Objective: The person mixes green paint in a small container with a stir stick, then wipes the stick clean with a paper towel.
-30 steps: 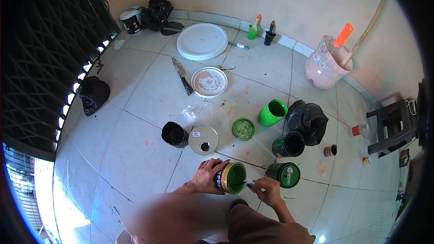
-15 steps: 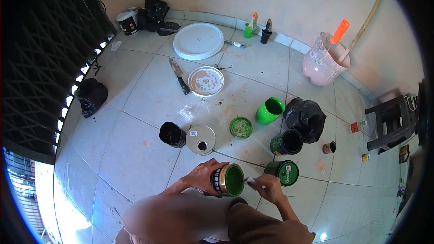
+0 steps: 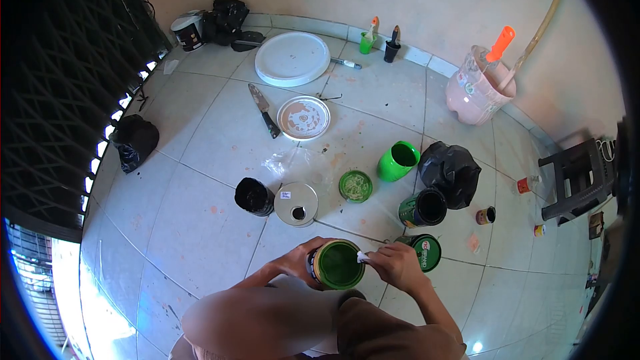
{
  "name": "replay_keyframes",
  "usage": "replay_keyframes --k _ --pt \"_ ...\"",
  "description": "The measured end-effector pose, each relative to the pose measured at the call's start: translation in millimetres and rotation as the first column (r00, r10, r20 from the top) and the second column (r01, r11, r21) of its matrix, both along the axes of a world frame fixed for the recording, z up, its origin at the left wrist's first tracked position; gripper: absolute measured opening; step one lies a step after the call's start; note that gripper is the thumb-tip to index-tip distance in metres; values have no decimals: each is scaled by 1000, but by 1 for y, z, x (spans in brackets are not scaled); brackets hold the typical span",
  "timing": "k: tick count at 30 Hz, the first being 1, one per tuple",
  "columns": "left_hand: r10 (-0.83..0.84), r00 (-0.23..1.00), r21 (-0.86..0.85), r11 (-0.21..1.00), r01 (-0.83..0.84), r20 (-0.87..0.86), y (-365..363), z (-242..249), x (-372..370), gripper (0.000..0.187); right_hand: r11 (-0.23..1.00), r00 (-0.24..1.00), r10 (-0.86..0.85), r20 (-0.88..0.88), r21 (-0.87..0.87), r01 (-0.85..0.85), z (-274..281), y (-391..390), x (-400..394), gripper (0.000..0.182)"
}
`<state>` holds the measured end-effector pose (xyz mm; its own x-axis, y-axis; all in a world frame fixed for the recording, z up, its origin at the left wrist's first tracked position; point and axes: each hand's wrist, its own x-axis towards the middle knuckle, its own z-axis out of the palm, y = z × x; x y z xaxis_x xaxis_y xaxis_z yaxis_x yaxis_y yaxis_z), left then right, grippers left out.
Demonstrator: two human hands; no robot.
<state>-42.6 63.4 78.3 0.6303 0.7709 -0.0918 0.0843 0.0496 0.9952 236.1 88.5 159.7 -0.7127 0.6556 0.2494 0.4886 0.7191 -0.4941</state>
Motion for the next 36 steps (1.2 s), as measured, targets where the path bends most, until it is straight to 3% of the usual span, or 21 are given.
replay_keyframes --k 2,5,8,11,14,18,19,21,23,27,31,34,36 --pt "96 995 -57 994 -94 24 -10 3 13 105 994 991 109 74 6 -110 11 5 3 17" --pt "132 991 180 975 -129 -9 -14 -31 24 104 981 981 167 100 86 -176 16 7 -11 19" --pt "255 967 217 944 -247 -8 -19 -38 35 106 962 978 50 203 255 -102 8 14 -14 22" --pt "349 933 261 912 -318 -84 -23 -41 39 109 968 976 -14 215 246 -40 11 3 -13 23" --pt "428 901 319 866 -385 -75 -26 -53 49 109 980 972 92 217 150 -127 2 -10 -18 24" --pt "484 873 362 826 -432 -63 -27 -55 49 108 942 984 -68 163 337 9 -12 0 -24 22" --pt "505 858 360 820 -445 -90 -28 -54 47 107 949 971 -129 200 310 62 -11 1 -20 23" --pt "541 830 358 808 -467 -138 -29 -45 45 106 972 972 -78 221 232 25 -6 -5 -13 25" --pt "557 818 436 778 -453 -143 -28 -45 47 104 989 979 -6 205 144 -25 -1 -15 -13 27" --pt "608 791 561 678 -476 -64 -26 -44 53 100 907 998 -49 -45 417 64 -17 -16 -25 26" --pt "629 772 617 645 -451 -94 -21 -31 49 98 882 936 -339 96 377 281 -8 -27 -4 25" --pt "615 776 660 643 -389 -142 -17 -27 52 98 929 962 -267 51 280 243 -13 -52 -1 24" --pt "610 783 705 609 -363 -124 -12 -23 57 97 902 961 -274 -47 335 273 -11 -53 -9 24"
